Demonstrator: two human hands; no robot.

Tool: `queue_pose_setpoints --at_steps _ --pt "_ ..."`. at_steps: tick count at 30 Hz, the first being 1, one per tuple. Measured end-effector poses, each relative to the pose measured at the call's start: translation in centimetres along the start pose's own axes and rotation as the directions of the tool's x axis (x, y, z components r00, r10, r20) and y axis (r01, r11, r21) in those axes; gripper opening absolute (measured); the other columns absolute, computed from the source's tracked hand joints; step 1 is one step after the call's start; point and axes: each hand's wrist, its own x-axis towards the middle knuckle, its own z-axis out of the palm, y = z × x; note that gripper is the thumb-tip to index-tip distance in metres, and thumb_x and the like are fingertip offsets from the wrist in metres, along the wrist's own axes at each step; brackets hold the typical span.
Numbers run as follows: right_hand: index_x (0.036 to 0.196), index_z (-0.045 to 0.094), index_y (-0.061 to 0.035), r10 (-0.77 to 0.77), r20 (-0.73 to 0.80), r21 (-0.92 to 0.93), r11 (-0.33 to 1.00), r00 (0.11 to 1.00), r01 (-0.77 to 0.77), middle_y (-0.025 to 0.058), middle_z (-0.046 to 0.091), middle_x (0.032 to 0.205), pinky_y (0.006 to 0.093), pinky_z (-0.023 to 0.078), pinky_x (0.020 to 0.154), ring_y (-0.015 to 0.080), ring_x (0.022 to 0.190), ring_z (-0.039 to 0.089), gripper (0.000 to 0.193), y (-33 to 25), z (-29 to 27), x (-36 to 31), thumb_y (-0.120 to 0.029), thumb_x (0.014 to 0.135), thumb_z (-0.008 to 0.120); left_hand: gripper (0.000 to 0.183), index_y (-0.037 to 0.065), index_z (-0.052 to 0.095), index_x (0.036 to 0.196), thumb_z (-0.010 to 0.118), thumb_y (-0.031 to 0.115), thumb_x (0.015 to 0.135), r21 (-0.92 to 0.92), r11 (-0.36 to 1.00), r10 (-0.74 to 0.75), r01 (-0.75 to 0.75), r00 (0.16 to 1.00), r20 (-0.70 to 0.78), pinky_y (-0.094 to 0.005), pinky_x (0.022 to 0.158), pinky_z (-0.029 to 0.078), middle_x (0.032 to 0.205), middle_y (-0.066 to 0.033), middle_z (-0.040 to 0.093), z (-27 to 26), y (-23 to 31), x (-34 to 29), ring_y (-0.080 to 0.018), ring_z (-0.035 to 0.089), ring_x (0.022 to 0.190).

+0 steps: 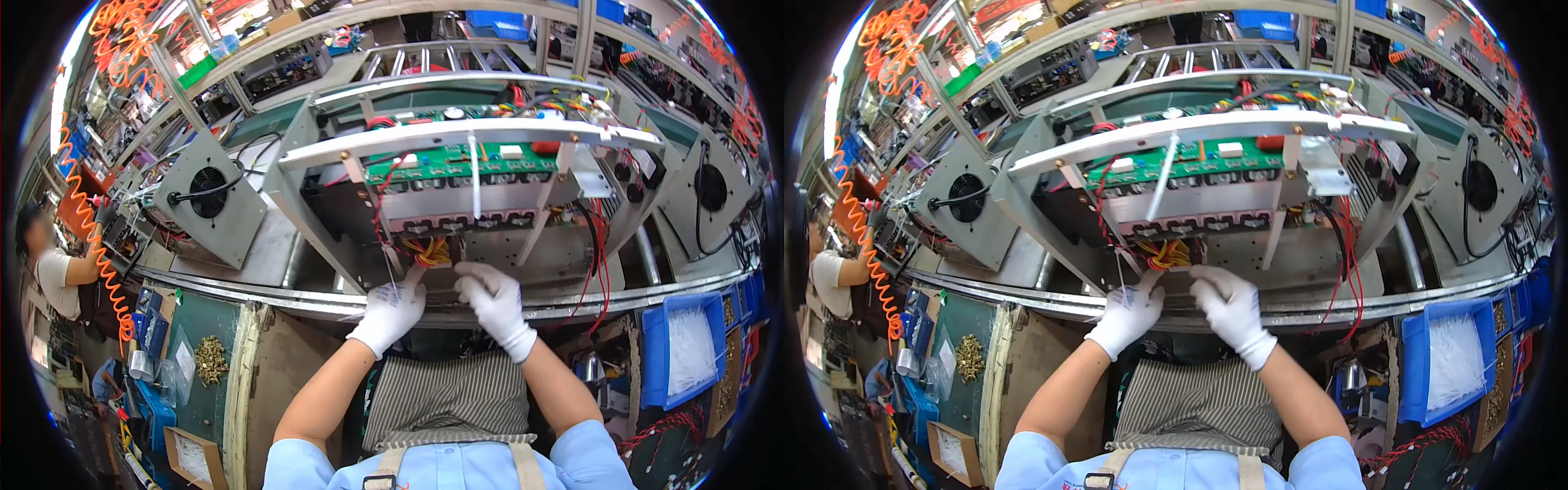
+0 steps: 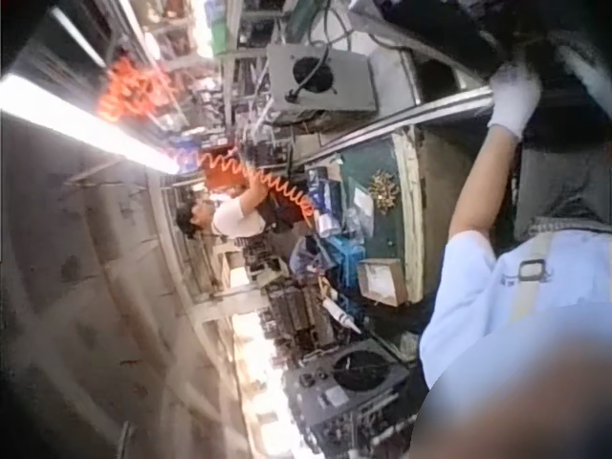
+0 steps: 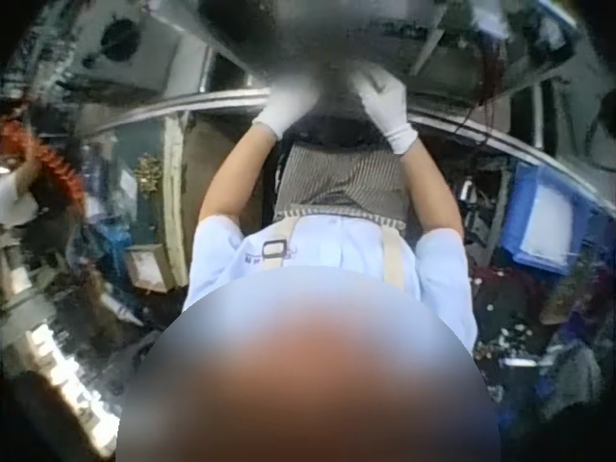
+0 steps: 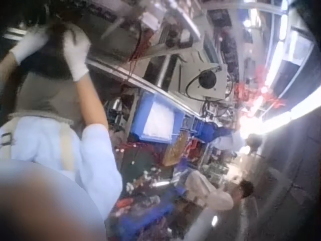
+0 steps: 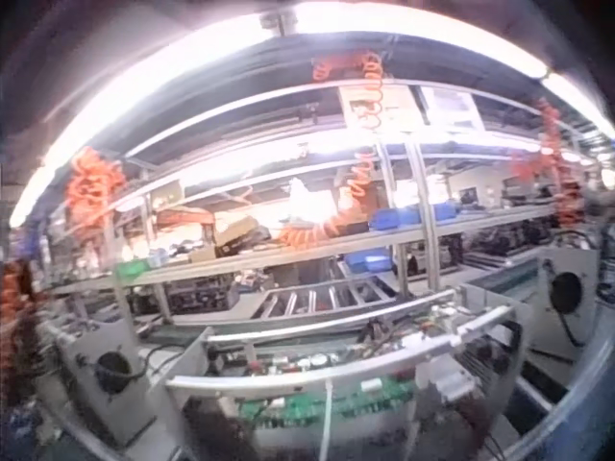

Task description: The person assembles an electronic device on a factory assembly line. They use a screwdriver to tighten screws on a circuit board, connect various colored wires to terminals, and secure wire bundles with zip ties. The person also repositions the device to access different connection points.

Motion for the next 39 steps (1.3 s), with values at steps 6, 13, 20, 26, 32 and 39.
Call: queue_pose_setpoints --at_steps 6,13,20,26,32,39 --pt "0.119 0.062 -0.0126 -0.573 0.302 -0.563 0.537 0.762 0.628 0.0121 0.066 0.086 0.0371 0.054 0.069 0.0297 0.078 0.066 0.035 -3.1 6.9 2.2 -0.012 0.084 0.061 0.036 0.010 0.059 0.113 0.052 0.034 0.088 0.185 0.971 0.124 -0.154 0.978 0.167 -0.0442 0.080 0.052 0.112 -0.0153 0.064 1.6 -2.0 0.5 -0.0312 0.063 0.101" --pt "0.111 0.060 -0.0107 -0.263 0.553 -0.772 0.197 0.791 0.605 0.0121 0.067 0.086 0.0413 0.054 0.065 0.0297 0.077 0.067 0.026 -6.6 8.7 3.7 -0.019 0.087 0.057 0.036 0.011 0.059 0.111 0.055 0.038 0.086 0.023 0.991 0.127 -0.129 0.989 0.074 -0.0450 0.078 0.051 0.106 -0.0137 0.066 1.7 -1.8 0.3 -0.0303 0.064 0.096" --pt "0.094 0.060 -0.0064 -0.269 0.574 -0.713 0.301 0.774 0.633 0.0150 0.065 0.085 0.0430 0.053 0.068 0.0333 0.082 0.065 0.018 -7.8 7.6 4.4 -0.024 0.089 0.055 0.023 0.008 0.066 0.088 0.047 0.022 0.088 0.203 0.961 0.199 -0.186 0.979 -0.041 -0.0427 0.058 0.053 0.076 -0.0113 0.069 2.2 -1.9 0.0 -0.0294 0.069 0.068" --pt "0.072 0.059 -0.0044 -0.439 0.314 -0.654 0.543 0.842 0.527 0.0173 0.059 0.069 0.0434 0.048 0.059 0.0365 0.067 0.062 0.018 -6.4 7.0 4.3 -0.017 0.086 0.060 0.020 0.011 0.061 0.100 0.051 0.024 0.088 0.016 0.982 0.187 -0.188 0.965 -0.185 -0.0437 0.058 0.052 0.077 -0.0105 0.069 2.5 -1.4 0.2 -0.0293 0.068 0.068" --pt "0.066 0.056 -0.0053 -0.505 0.367 -0.610 0.503 0.781 0.612 0.0152 0.058 0.065 0.0410 0.047 0.056 0.0338 0.063 0.061 0.022 -5.1 9.4 3.1 -0.017 0.084 0.062 0.026 0.014 0.059 0.106 0.057 0.029 0.085 -0.146 0.956 0.211 -0.254 0.943 -0.258 -0.0420 0.069 0.052 0.094 -0.0080 0.067 7.6 -4.1 0.9 -0.0281 0.066 0.083" --pt "0.135 0.047 -0.0019 -0.299 0.242 -0.315 0.876 0.923 0.366 0.0156 0.061 0.117 0.0294 0.053 0.066 0.0181 0.073 0.065 0.055 0.4 3.3 -4.8 -0.016 0.086 0.067 0.036 -0.004 0.056 0.122 0.058 0.012 0.090 -0.772 0.635 -0.144 0.027 0.986 -0.084 -0.0285 0.059 0.050 0.090 -0.0071 0.066 0.7 0.9 -3.5 -0.0168 0.061 0.065"
